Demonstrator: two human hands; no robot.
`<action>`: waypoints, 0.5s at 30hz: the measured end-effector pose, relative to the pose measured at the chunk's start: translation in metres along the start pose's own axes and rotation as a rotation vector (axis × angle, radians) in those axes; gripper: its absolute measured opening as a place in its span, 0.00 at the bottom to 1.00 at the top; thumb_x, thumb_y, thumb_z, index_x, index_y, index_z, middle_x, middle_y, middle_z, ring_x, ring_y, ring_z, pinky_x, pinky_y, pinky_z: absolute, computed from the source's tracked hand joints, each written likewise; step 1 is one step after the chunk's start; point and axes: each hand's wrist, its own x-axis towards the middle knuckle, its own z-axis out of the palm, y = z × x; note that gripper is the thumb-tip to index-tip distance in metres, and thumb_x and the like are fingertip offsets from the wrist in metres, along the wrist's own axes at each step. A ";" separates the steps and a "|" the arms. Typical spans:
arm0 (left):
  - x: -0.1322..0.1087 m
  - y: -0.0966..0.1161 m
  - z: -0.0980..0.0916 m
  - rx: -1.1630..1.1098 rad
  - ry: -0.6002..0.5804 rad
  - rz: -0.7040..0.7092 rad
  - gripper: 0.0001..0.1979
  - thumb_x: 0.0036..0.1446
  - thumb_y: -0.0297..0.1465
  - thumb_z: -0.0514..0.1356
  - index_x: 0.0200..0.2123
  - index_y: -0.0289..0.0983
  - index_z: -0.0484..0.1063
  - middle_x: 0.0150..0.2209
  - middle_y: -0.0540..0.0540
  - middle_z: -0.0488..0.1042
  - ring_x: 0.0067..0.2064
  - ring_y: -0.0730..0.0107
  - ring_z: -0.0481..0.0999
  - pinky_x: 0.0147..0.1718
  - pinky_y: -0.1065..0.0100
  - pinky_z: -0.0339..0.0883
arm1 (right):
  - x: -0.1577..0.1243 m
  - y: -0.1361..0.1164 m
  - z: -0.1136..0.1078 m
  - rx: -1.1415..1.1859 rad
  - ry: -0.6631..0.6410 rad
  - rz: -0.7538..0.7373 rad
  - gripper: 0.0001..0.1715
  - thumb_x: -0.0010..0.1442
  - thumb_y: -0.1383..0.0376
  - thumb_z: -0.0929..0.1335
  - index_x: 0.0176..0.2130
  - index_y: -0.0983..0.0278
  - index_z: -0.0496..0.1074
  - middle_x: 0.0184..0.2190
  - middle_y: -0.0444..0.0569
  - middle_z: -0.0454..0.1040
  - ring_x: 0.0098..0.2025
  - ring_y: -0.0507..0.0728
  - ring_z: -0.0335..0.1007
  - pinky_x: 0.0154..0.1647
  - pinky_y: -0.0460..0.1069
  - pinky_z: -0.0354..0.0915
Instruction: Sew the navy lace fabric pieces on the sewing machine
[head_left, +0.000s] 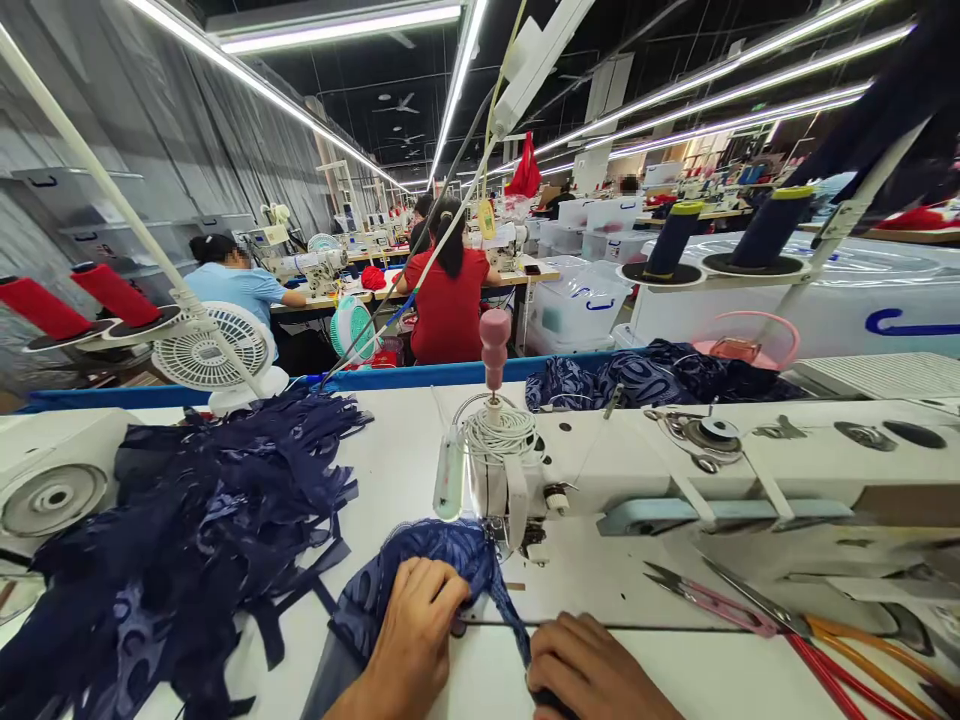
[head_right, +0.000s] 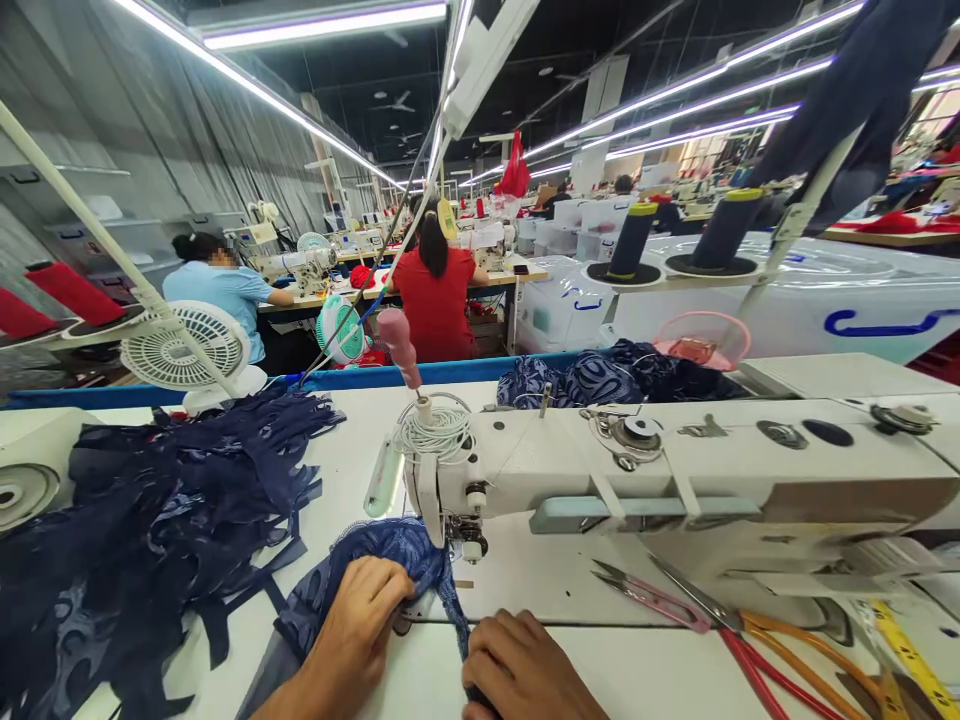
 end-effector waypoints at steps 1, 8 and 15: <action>0.003 -0.002 0.003 -0.007 0.036 -0.013 0.16 0.61 0.17 0.42 0.41 0.37 0.66 0.33 0.46 0.69 0.36 0.63 0.69 0.38 0.59 0.65 | 0.006 -0.001 -0.005 0.024 -0.006 0.024 0.06 0.69 0.70 0.61 0.42 0.61 0.66 0.39 0.46 0.69 0.40 0.57 0.65 0.43 0.51 0.60; 0.023 -0.011 0.018 -0.028 0.082 -0.026 0.08 0.70 0.27 0.46 0.46 0.36 0.63 0.36 0.45 0.71 0.37 0.66 0.72 0.36 0.66 0.67 | 0.036 0.016 -0.004 0.098 0.034 -0.041 0.22 0.58 0.82 0.54 0.41 0.64 0.66 0.39 0.50 0.69 0.40 0.58 0.63 0.45 0.52 0.63; 0.032 -0.016 0.011 0.020 0.051 0.165 0.12 0.68 0.24 0.49 0.40 0.38 0.72 0.31 0.47 0.68 0.33 0.67 0.66 0.31 0.66 0.57 | 0.028 0.022 -0.004 0.110 0.096 -0.126 0.21 0.64 0.76 0.57 0.53 0.65 0.67 0.48 0.54 0.72 0.49 0.59 0.66 0.52 0.52 0.66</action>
